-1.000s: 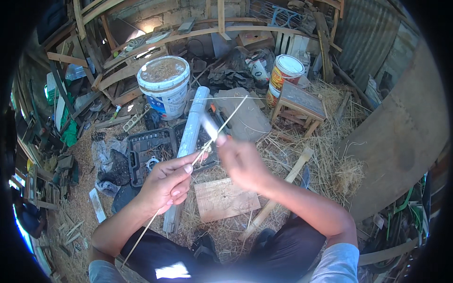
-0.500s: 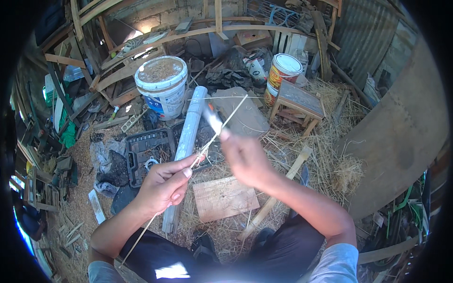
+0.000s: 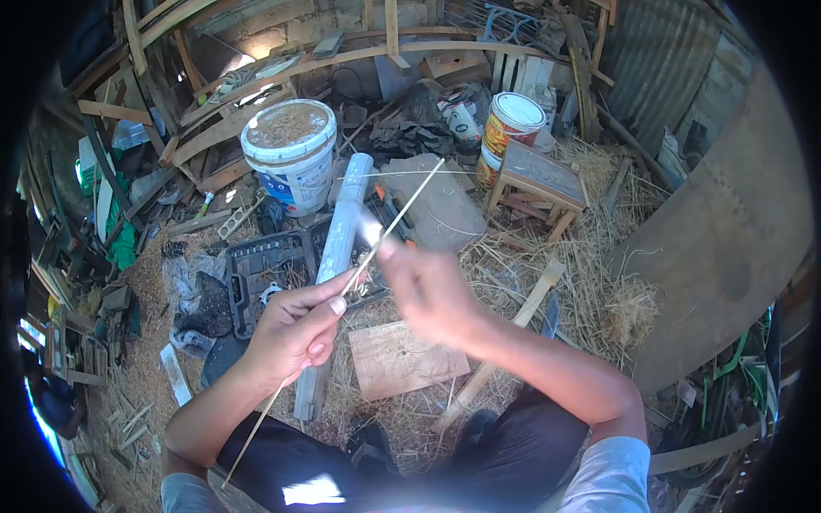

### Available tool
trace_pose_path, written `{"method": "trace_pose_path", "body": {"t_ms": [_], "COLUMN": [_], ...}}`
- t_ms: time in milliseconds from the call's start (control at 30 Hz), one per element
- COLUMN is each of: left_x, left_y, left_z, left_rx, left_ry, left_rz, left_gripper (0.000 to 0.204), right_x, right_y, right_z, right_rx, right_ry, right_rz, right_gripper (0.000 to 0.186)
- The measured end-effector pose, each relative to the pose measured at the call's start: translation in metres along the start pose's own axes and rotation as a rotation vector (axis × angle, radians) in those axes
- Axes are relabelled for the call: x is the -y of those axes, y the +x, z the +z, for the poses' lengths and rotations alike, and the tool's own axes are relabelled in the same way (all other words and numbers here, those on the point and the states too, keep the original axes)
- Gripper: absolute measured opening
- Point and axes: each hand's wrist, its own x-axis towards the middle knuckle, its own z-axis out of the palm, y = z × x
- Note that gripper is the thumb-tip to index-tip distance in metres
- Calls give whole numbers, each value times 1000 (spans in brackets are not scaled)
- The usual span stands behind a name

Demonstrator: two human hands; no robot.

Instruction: The person shaves a thin wooden stick with a knife, repeatedly running the blade along the length of the wood to smooth it and create curly shavings.

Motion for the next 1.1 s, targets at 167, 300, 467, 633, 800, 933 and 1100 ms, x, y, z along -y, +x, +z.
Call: {"method": "trace_pose_path", "body": {"t_ms": [167,300,467,633,800,933,1100], "left_x": [0,-2,-2,3,0,-5,-5], "left_y": [-2,-3,1,3,0,-2,-1], "left_z": [-1,3,0,-2,1,2,2], "left_rx": [20,9,-14,-39,-51,-31,-47], "left_ry": [24,-35,-65,-21,14,-54,-69], "left_rz": [-35,-15,-13,-3,21,2,-26], "left_gripper": [40,40,40,41,40,40,39], "right_x": [0,-11,-4,15,5,-10,-2], "right_y": [-10,-4,0,-14,-7,1,-10], "right_z": [6,-8,0,7,5,-8,10], "right_rx": [-3,-67,-8,257,-22,-80,-8], "right_ry": [-2,140,46,-41,64,93,61], "right_rz": [14,145,64,71,79,103,-4], "right_gripper": [58,46,45,48,51,52,53]}}
